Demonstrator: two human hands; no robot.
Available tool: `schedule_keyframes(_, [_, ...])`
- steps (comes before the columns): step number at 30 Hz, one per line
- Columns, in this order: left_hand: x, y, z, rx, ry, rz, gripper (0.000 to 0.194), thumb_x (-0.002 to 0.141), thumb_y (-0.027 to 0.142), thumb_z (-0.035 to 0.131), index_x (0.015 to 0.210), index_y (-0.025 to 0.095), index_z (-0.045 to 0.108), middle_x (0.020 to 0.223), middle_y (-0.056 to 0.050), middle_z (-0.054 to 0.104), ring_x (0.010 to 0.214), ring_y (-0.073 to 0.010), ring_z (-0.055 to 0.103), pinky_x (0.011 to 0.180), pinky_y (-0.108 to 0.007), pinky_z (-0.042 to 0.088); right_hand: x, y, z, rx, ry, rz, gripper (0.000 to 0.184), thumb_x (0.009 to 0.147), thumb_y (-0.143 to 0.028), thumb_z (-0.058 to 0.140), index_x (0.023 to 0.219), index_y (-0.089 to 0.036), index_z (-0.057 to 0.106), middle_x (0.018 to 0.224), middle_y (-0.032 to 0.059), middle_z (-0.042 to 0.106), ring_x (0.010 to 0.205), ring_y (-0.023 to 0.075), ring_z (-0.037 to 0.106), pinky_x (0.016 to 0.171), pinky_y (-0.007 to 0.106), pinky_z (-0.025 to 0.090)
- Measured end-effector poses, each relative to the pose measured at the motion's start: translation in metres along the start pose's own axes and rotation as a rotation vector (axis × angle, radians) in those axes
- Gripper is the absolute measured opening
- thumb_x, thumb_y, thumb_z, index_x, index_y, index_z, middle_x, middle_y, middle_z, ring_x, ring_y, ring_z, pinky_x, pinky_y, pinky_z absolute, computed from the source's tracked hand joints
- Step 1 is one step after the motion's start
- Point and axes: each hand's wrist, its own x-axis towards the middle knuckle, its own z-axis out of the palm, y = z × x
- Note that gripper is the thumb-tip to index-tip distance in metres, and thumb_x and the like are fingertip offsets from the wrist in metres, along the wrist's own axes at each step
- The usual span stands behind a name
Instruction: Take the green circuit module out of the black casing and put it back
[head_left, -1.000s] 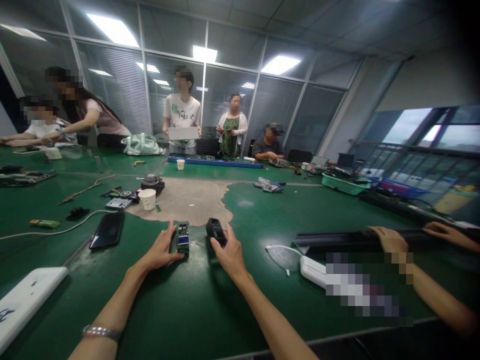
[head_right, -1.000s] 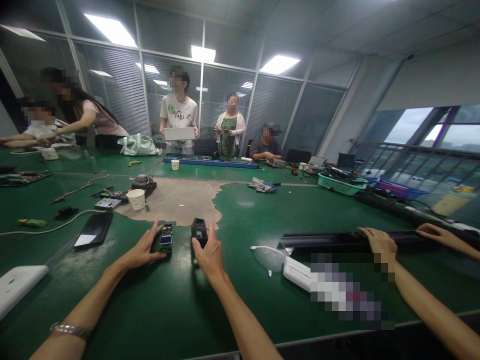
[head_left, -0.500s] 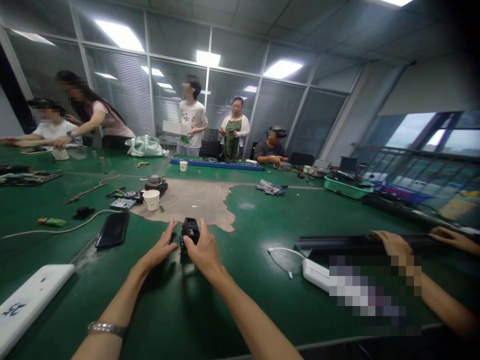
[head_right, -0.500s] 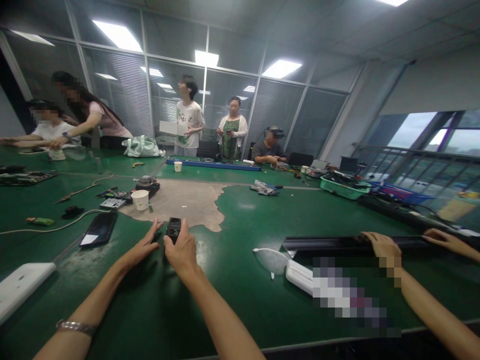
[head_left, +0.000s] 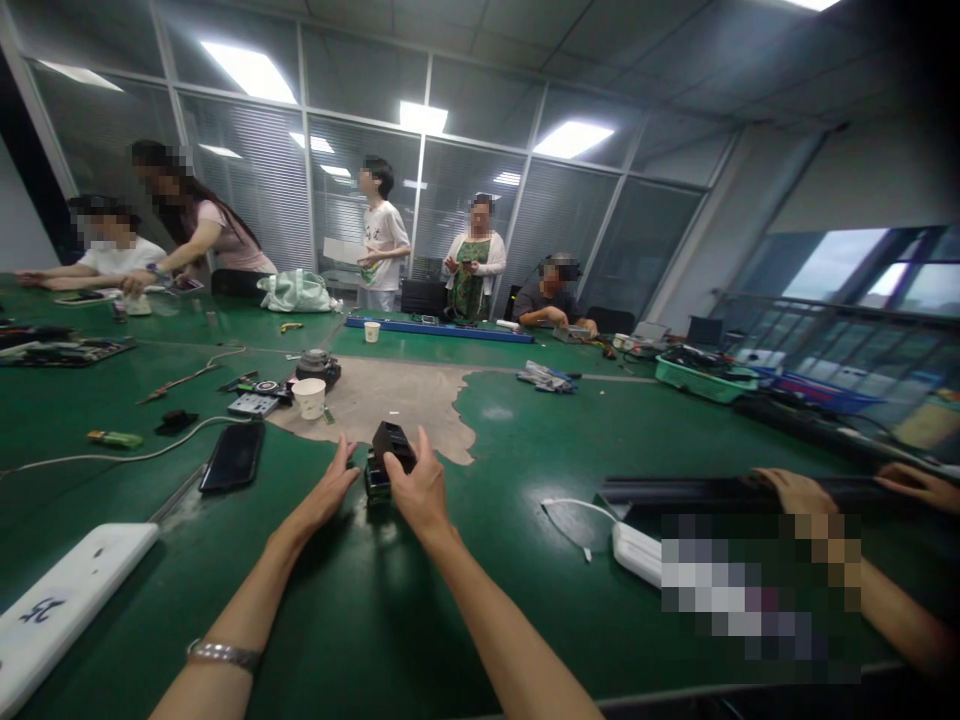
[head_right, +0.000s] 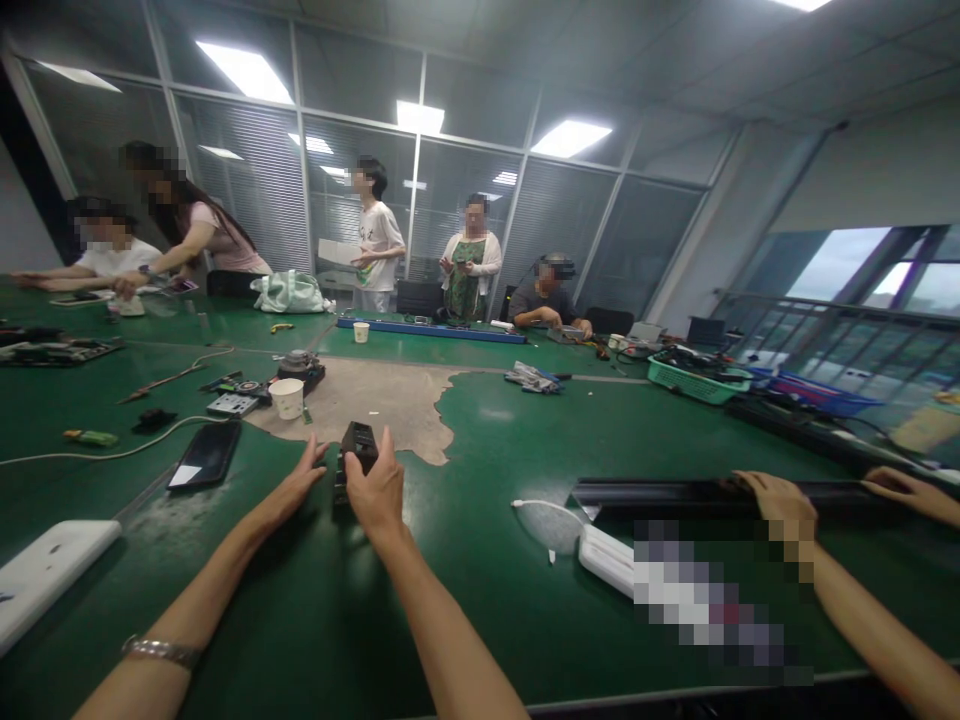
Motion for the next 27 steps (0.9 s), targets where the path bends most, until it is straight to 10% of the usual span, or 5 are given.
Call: schedule_keyframes(27, [-0.001, 0.003, 0.002, -0.055, 0.039, 0.000, 0.088, 0.101, 0.055, 0.036, 0.162, 0.011, -0.009, 0.168, -0.018, 0.020, 0.156, -0.0288, 0.017, 0.127, -0.045, 0.009, -0.027, 0.008, 0.023, -0.278, -0.237, -0.013, 0.083, 0.086, -0.033, 0.069, 0.153, -0.003, 0.032, 0.134, 0.0260, 0.062, 0.123, 0.0343, 0.062, 0.103, 0.042, 0.048])
